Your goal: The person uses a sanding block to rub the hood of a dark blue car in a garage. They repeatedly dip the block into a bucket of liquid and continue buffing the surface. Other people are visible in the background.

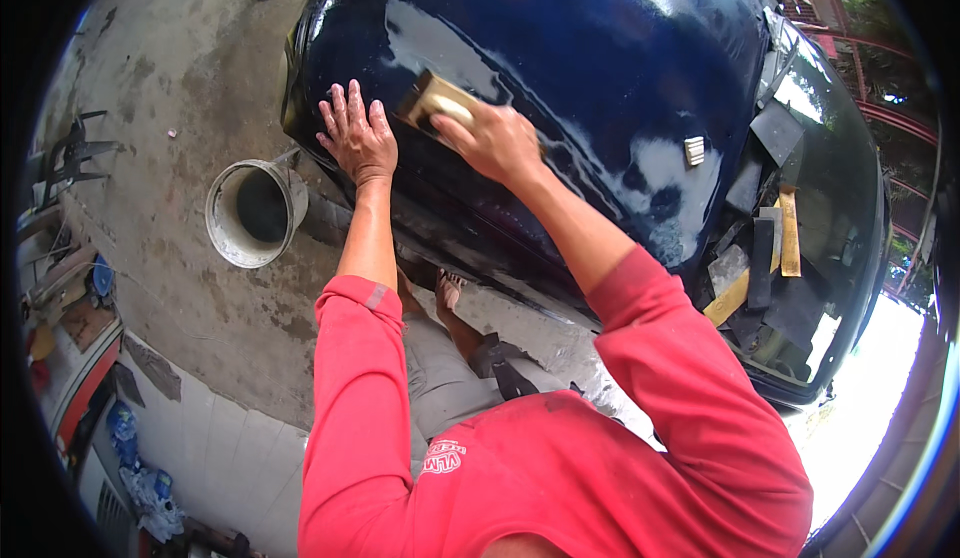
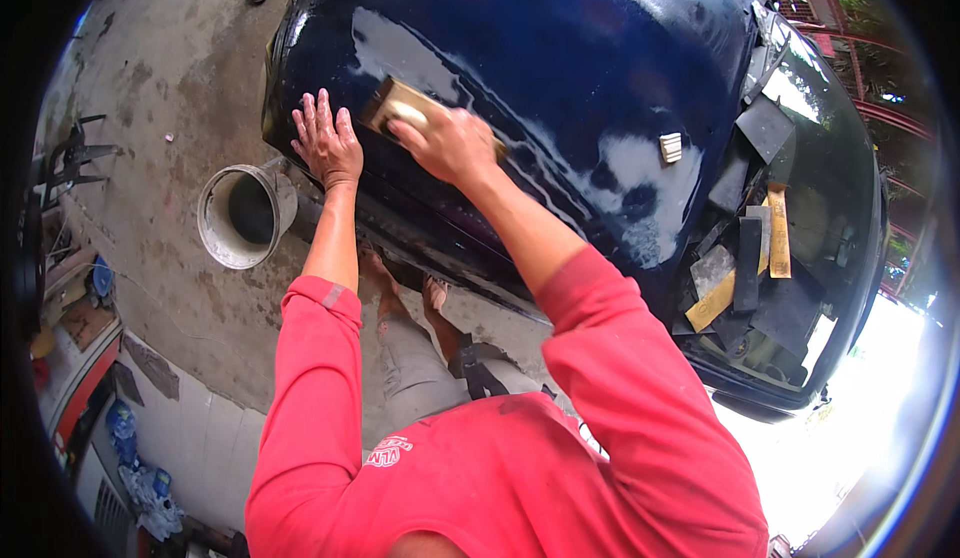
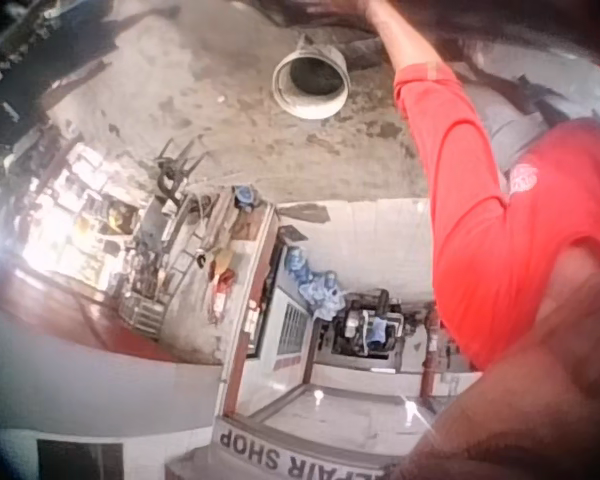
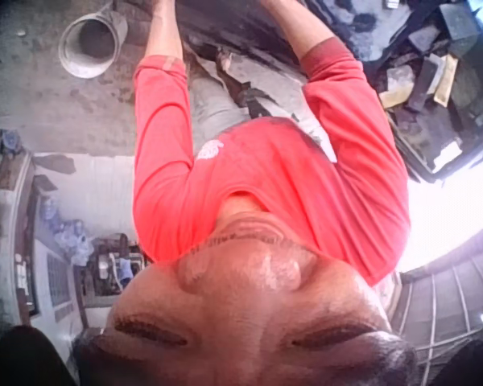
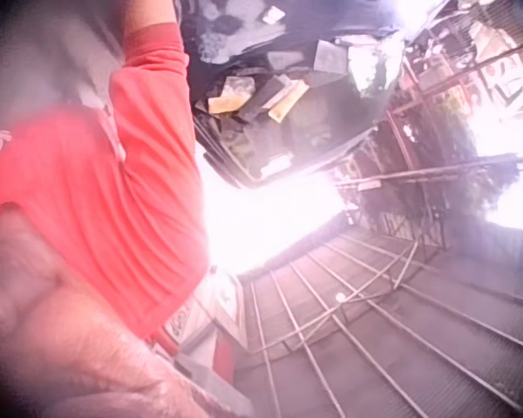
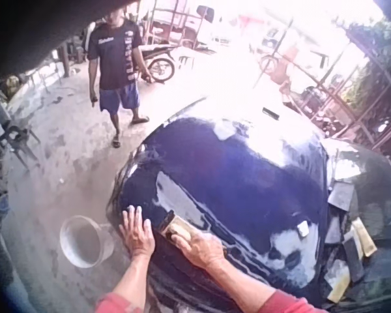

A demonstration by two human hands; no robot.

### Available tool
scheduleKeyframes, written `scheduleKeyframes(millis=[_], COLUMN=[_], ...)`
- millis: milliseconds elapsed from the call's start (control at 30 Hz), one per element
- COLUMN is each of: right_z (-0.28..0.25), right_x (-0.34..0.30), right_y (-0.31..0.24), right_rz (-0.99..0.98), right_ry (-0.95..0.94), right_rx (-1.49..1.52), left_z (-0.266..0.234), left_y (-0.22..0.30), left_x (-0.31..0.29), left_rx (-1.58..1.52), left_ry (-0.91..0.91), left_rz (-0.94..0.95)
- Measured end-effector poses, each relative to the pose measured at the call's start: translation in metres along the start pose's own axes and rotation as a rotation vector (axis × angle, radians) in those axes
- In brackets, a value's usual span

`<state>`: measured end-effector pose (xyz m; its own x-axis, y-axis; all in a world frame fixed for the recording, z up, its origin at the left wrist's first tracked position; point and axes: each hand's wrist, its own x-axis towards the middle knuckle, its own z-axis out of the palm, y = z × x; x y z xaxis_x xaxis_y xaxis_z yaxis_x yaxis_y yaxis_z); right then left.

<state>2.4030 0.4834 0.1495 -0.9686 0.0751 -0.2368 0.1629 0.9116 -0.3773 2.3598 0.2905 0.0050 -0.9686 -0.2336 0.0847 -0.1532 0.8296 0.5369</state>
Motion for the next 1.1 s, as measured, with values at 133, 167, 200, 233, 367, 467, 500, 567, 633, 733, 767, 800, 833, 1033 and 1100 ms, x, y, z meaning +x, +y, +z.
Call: scheduleKeyframes(millis=[133, 167, 200, 233, 367, 467, 500, 567, 633, 733, 767, 800, 833, 1033, 1100], right_z=[-0.044, -0.044, -0.039, -0.031, 0.007, -0.010, -0.023, -0.043, -0.039, -0.012, -0.002, 0.002, 0.000, -0.051, -0.046], right_x=[-0.111, -0.119, -0.115, -0.103, -0.005, -0.025, -0.050, -0.104, -0.110, -0.051, -0.020, 0.000, 0.010, -0.101, -0.105], right_y=[0.055, 0.062, 0.064, 0.062, 0.015, 0.015, 0.027, 0.055, 0.063, 0.041, 0.026, 0.013, 0.004, 0.032, 0.042], right_rz=[0.024, 0.126, 0.013, -0.026, -0.036, 0.016, 0.023, 0.043, -0.024, -0.013, -0.012, -0.015, -0.031, 0.098, 0.093], right_ry=[0.030, -0.043, 0.048, 0.097, 0.126, -0.031, -0.081, -0.101, -0.049, -0.037, -0.032, -0.003, -0.006, -0.127, -0.150], right_rx=[0.097, 0.032, 0.071, 0.086, 0.085, 0.033, 0.030, 0.069, 0.085, 0.043, -0.006, 0.010, 0.063, 0.106, 0.048], left_z=[0.001, 0.001, 0.001, 0.001, 0.001, 0.000, 0.000, 0.001, 0.001, 0.001, 0.001, 0.002, 0.001, 0.002, 0.002], left_y=[-0.002, -0.003, -0.003, -0.003, -0.002, -0.001, 0.000, 0.000, 0.001, 0.000, 0.000, 0.000, 0.000, -0.001, -0.001], left_x=[-0.002, -0.002, -0.002, -0.002, -0.002, -0.001, -0.001, 0.000, 0.000, 0.000, 0.000, 0.001, 0.000, -0.001, -0.001], left_rx=[0.023, 0.026, 0.031, 0.054, 0.028, 0.035, 0.037, 0.021, 0.027, 0.029, 0.016, 0.022, 0.012, 0.000, 0.012], left_ry=[0.002, 0.025, 0.026, 0.011, -0.007, 0.004, 0.011, 0.002, 0.000, 0.000, 0.005, -0.012, 0.008, 0.008, 0.018], left_rz=[-0.001, 0.022, 0.025, 0.003, 0.007, -0.001, 0.001, -0.009, -0.023, -0.005, -0.001, -0.014, 0.012, -0.023, -0.027])
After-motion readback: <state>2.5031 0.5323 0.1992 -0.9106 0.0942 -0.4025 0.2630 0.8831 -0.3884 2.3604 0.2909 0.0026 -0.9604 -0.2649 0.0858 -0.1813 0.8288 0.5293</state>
